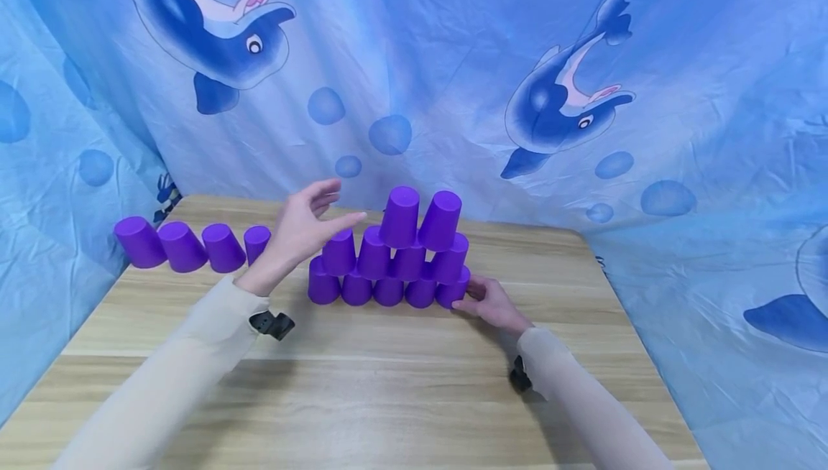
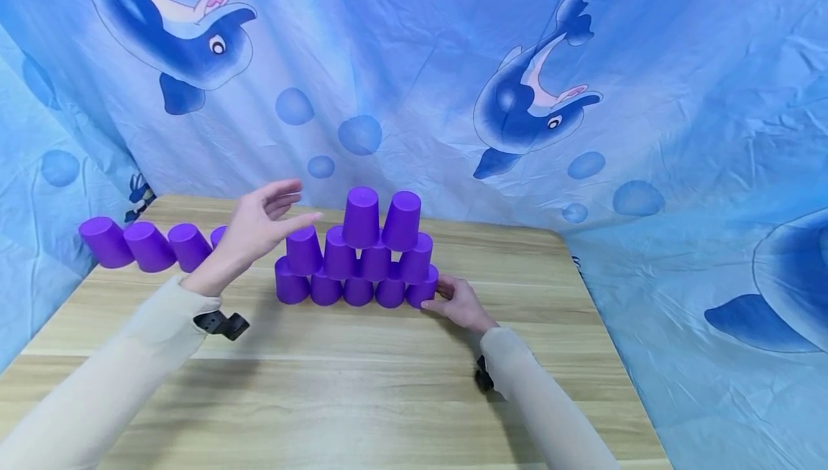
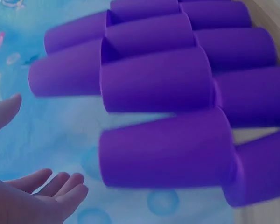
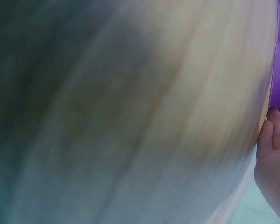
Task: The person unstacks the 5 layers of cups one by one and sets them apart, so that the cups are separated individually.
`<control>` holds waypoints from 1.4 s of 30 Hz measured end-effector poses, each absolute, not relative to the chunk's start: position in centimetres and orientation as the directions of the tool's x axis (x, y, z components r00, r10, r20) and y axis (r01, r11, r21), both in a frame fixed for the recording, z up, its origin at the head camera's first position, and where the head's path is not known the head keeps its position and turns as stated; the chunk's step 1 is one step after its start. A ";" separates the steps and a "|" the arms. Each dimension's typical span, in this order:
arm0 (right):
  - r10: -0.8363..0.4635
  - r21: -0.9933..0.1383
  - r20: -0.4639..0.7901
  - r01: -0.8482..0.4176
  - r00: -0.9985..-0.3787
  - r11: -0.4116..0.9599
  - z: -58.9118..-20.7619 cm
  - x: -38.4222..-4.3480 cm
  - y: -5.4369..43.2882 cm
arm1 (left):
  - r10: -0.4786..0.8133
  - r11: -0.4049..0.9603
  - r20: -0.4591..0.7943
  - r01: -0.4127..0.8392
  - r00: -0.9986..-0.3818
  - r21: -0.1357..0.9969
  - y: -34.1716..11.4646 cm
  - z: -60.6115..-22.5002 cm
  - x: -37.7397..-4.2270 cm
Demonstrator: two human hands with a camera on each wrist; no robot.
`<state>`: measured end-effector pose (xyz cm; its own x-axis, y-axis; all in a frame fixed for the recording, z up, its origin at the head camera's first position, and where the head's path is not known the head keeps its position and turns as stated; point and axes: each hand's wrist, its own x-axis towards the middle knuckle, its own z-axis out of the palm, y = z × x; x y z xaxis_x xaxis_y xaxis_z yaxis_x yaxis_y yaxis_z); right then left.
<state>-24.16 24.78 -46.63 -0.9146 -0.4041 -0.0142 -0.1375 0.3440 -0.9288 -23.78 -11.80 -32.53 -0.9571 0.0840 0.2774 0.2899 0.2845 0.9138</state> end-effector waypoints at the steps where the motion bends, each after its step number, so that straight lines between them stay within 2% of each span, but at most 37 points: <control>1: -0.406 -0.928 -0.009 -0.144 -0.914 0.343 -46.7 -24.2 24.8 | 0.111 0.279 0.274 0.294 -0.955 0.914 -11.4 -32.3 -23.7; 6: -0.409 -0.924 -0.005 -0.152 -0.913 0.350 -46.8 -24.4 24.9 | 0.194 0.290 0.271 0.319 -0.943 0.902 -9.3 -32.0 -23.7; 13: -0.408 -0.924 -0.003 -0.154 -0.913 0.351 -46.3 -24.3 24.6 | 0.237 0.286 0.291 0.353 -0.927 0.891 -6.9 -32.1 -23.9; 22: -0.416 -0.922 0.008 -0.167 -0.909 0.348 -46.3 -24.4 24.5 | 0.224 0.305 0.309 0.367 -0.924 0.879 -5.9 -32.6 -24.2; 29: -0.406 -0.928 -0.003 -0.149 -0.914 0.342 -46.3 -24.2 24.6 | 0.247 0.229 0.338 0.394 -0.908 0.890 -5.5 -33.1 -24.6; 35: -0.409 -0.927 -0.009 -0.145 -0.913 0.346 -46.1 -24.2 24.5 | 0.213 0.270 0.353 0.402 -0.911 0.875 -5.3 -33.3 -24.7; 42: -0.414 -0.926 -0.016 -0.142 -0.910 0.349 -46.2 -24.3 24.5 | 0.211 0.251 0.379 0.424 -0.901 0.870 -5.4 -33.6 -24.8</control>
<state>-24.28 24.51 -46.17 -0.9102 -0.4138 -0.0161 -0.1420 0.3485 -0.9265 -24.78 -5.37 -33.55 -0.9013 0.2106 0.3785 0.4241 0.2515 0.8700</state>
